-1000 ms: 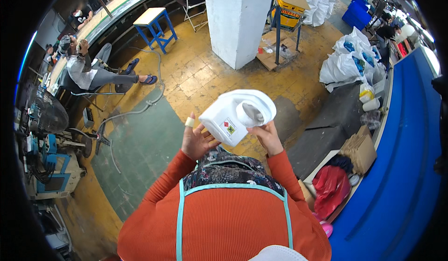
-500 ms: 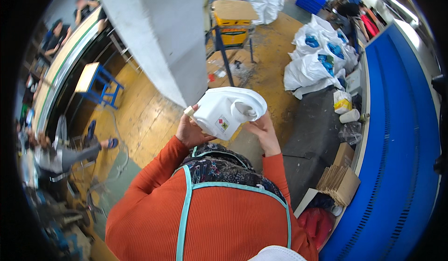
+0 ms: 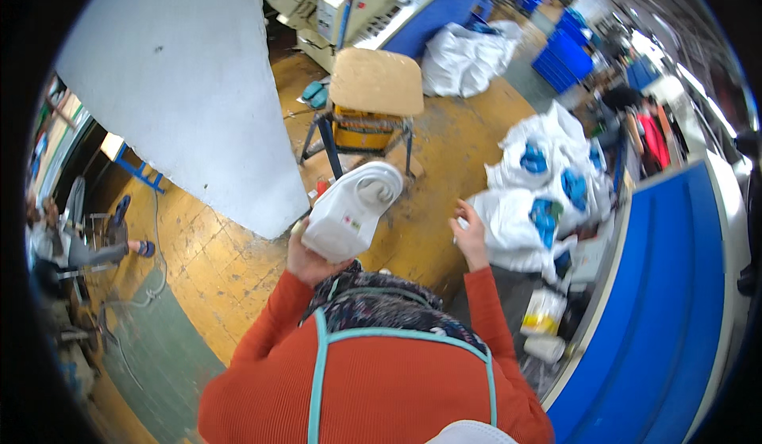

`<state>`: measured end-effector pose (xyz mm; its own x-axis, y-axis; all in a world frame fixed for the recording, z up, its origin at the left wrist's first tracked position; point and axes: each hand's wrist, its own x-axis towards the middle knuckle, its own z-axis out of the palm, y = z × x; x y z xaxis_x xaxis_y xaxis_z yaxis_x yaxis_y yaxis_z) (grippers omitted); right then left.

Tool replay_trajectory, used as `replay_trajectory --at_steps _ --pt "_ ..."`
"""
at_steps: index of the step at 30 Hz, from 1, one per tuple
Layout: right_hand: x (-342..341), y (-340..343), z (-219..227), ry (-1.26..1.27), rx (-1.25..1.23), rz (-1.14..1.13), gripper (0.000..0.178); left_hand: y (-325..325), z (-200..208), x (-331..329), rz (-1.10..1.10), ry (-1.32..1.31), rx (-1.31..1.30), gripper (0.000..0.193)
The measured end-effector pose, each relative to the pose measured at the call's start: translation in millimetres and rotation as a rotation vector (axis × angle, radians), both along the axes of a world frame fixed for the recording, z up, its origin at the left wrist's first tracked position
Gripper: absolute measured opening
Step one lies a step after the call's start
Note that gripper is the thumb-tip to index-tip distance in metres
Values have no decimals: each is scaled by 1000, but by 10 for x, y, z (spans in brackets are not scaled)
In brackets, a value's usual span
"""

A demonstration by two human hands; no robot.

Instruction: The person applies glue to the sole of a blue sandal using a brush, repeatedly dipping the brush into a white container and spreading the adhesive along the sole edges. The person then moves to a nearby machine and pours liquid from the container into a funnel before returning to the workbench.

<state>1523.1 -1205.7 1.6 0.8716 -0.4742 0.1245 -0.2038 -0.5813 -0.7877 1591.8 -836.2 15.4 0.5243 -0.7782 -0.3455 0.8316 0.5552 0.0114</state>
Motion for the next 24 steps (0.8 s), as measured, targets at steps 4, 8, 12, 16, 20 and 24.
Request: replay_trajectory --at_steps 4,8,12,16,20,24 --pt "2090 68 -18 100 -555 391 70 -119 375 -260 395 -1 102 71" --pt "3537 353 -317 342 -888 416 95 -275 472 -443 824 273 77 79" --pt "4152 333 -596 421 -980 488 94 -547 462 -314 1030 280 98 77" --pt "4246 -456 -493 45 -650 706 74 -806 579 -55 1104 346 -15 78" --pt "4196 -1638 7 -187 228 -36 57 -1024 741 155 1098 264 -11 78" --pt "4612 -2273 497 -582 1175 -182 54 -1387 674 368 1181 195 59 78"
